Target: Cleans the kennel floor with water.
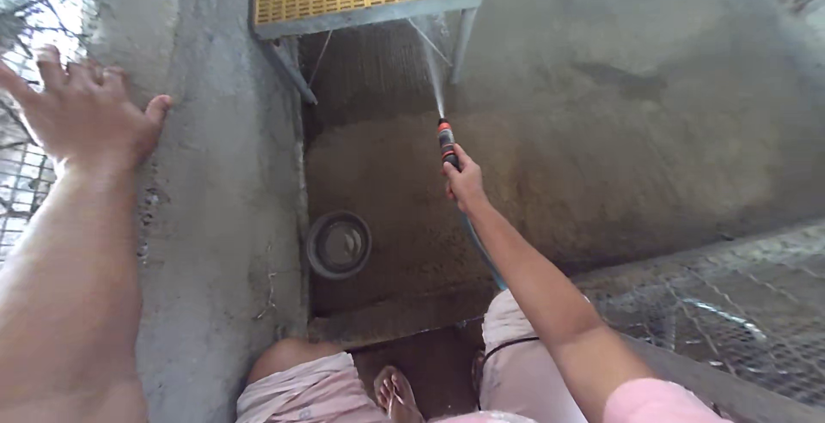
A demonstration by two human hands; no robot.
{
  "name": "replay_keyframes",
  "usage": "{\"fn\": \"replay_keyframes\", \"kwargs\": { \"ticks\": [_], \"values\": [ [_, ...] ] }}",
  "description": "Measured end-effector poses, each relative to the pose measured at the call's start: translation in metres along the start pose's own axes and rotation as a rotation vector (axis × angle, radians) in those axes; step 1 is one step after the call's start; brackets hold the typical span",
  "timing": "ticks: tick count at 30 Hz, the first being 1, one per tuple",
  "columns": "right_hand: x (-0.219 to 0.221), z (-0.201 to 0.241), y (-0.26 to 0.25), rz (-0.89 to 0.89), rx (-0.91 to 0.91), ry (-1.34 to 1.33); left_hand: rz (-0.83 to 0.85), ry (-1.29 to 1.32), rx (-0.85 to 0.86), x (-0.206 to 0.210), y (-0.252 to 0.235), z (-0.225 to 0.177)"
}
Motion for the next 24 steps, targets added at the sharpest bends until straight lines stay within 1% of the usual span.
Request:
{"fn": "replay_keyframes", "kwargs": {
  "ticks": [3, 6, 8, 10, 12, 16, 18, 20, 24],
  "values": [
    [0.003, 0.002, 0.002, 0.003, -0.012, 0.012, -0.057, 0.063, 0.026, -0.007, 0.000, -0.001],
    [0.011, 0.002, -0.001, 0.027, -0.020, 0.042, -0.075, 0.072, 0.031, -0.004, -0.002, 0.003],
    [0.015, 0.003, 0.000, 0.069, -0.031, 0.059, -0.077, 0.055, 0.023, -0.002, -0.004, 0.005],
    [0.019, 0.002, 0.006, 0.117, -0.039, 0.062, -0.017, 0.025, -0.002, -0.004, 0.000, 0.000],
    [0.025, 0.001, 0.009, 0.165, -0.020, 0.060, 0.002, -0.008, -0.018, -0.008, 0.002, -0.003],
    [0.036, 0.008, 0.021, 0.248, 0.000, 0.033, -0.046, 0.053, 0.003, -0.006, 0.001, -0.001],
    [0.040, 0.012, 0.024, 0.280, -0.029, 0.022, -0.084, 0.085, 0.025, -0.006, 0.000, -0.002],
    [0.040, 0.015, 0.025, 0.277, -0.071, 0.016, -0.111, 0.090, 0.041, -0.013, 0.002, -0.006],
    [0.027, 0.018, 0.015, 0.184, -0.121, 0.003, -0.130, 0.054, 0.056, -0.034, 0.008, -0.021]
  ]
}}
Point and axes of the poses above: each hand's wrist, its own y-axis away from the middle knuckle, its own x-axis out of the palm, z = x × y, the point moved 10 cm from there along -y, towards the middle knuckle, and after that the axes turned 10 degrees about -z, right-handed, at the moved point
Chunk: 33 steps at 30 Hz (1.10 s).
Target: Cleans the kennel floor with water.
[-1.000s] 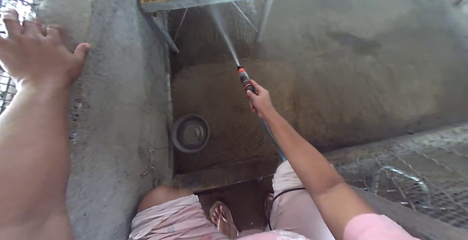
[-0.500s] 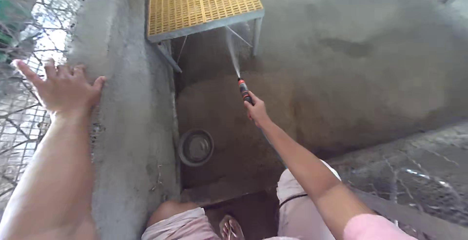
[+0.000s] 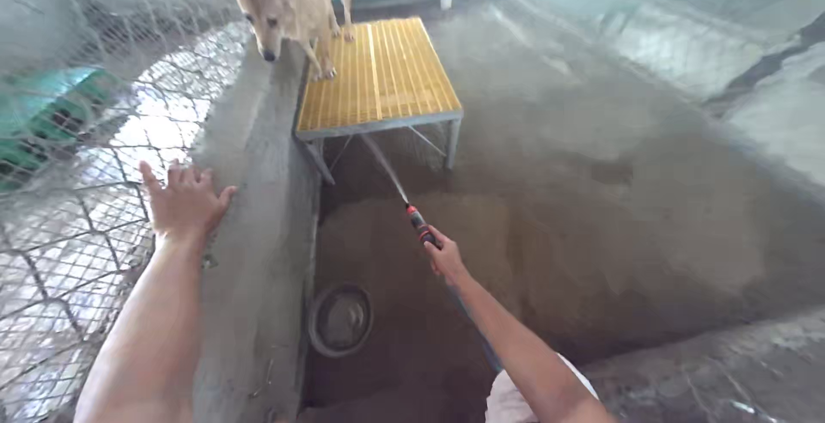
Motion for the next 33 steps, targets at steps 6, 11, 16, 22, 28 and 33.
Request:
{"fn": "replay_keyframes", "kwargs": {
  "ticks": [6, 11, 16, 22, 28, 33],
  "values": [
    [-0.022, 0.001, -0.013, -0.168, -0.047, 0.010, -0.024, -0.033, 0.008, 0.003, -0.001, 0.001],
    [-0.012, 0.001, -0.008, -0.113, -0.036, 0.034, -0.001, -0.044, -0.013, 0.013, -0.003, 0.005],
    [0.007, 0.005, 0.006, 0.015, -0.029, -0.023, 0.009, -0.027, -0.025, 0.010, -0.002, 0.003],
    [-0.002, 0.003, -0.003, -0.017, -0.033, -0.022, 0.038, -0.079, -0.015, 0.018, -0.005, 0.006],
    [-0.020, -0.001, -0.012, -0.129, -0.027, -0.051, 0.050, -0.086, -0.010, 0.023, -0.004, 0.009],
    [-0.010, -0.002, -0.007, -0.075, -0.003, -0.042, 0.057, -0.083, -0.017, 0.018, -0.001, 0.007]
  ]
}}
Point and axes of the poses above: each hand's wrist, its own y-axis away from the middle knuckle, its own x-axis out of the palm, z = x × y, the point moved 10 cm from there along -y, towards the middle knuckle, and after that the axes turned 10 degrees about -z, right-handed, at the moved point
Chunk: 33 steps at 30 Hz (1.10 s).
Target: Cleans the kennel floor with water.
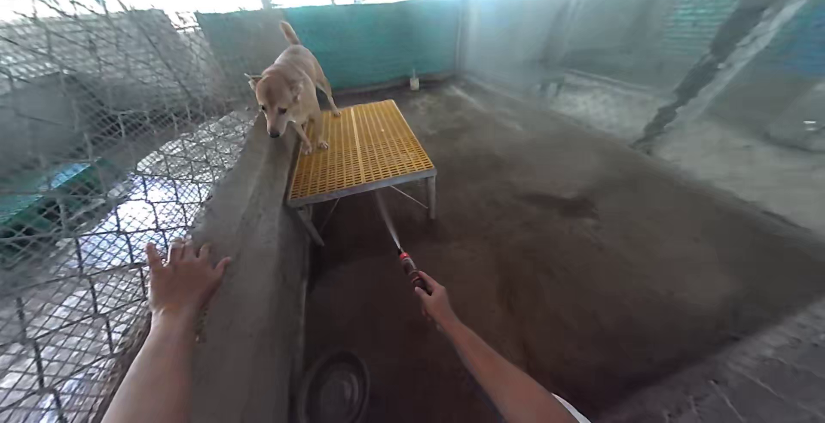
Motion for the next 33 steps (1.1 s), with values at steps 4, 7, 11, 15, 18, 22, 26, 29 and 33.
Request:
{"fn": "replay_keyframes", "kwargs": {
  "ticks": [4, 7, 11, 15, 18, 22, 26, 29, 33],
  "values": [
    [0.012, 0.003, 0.010, 0.073, 0.005, -0.005, -0.026, -0.002, 0.017, -0.005, 0.001, -0.003],
    [0.011, 0.005, 0.011, 0.064, -0.003, -0.013, 0.013, -0.032, -0.001, -0.006, 0.002, -0.003],
    [0.003, 0.004, 0.004, 0.021, -0.012, -0.016, -0.025, 0.020, 0.011, -0.010, 0.002, -0.006],
    [0.001, 0.006, 0.005, 0.025, -0.014, -0.025, -0.040, 0.018, 0.017, -0.007, 0.000, -0.005],
    [0.006, 0.005, 0.009, 0.051, -0.004, -0.031, -0.026, -0.002, 0.008, -0.007, 0.000, -0.004],
    [0.008, 0.004, 0.008, 0.056, 0.003, -0.040, -0.011, -0.033, 0.010, -0.003, -0.001, -0.003],
    [0.000, 0.003, 0.005, 0.010, 0.019, -0.069, -0.012, -0.023, -0.003, -0.004, 0.000, -0.002],
    [-0.008, 0.003, 0.001, -0.035, 0.042, -0.078, -0.012, -0.028, 0.001, -0.005, 0.000, -0.003],
    [-0.016, 0.003, -0.002, -0.083, 0.049, -0.076, -0.006, -0.038, 0.006, -0.006, 0.001, -0.004]
  ]
}}
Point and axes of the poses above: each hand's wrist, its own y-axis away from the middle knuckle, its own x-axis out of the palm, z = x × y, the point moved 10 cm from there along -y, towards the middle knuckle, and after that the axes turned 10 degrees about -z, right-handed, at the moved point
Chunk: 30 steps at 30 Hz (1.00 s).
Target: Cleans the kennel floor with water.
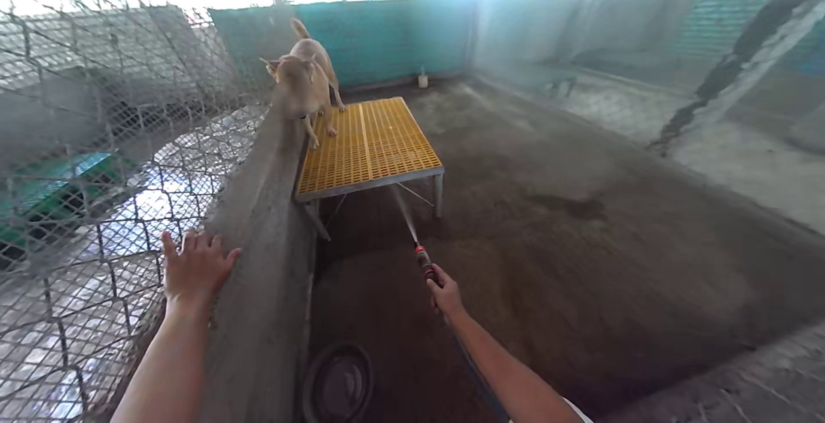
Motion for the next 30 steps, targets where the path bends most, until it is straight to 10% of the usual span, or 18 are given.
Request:
{"fn": "replay_keyframes", "kwargs": {
  "ticks": [15, 30],
  "values": [
    [-0.005, -0.006, -0.003, -0.079, 0.030, -0.018, -0.019, 0.005, 0.002, -0.003, 0.000, -0.001],
    [0.029, -0.001, 0.022, 0.249, 0.073, 0.052, -0.020, 0.009, -0.002, 0.005, -0.002, 0.002]
  ]
}}
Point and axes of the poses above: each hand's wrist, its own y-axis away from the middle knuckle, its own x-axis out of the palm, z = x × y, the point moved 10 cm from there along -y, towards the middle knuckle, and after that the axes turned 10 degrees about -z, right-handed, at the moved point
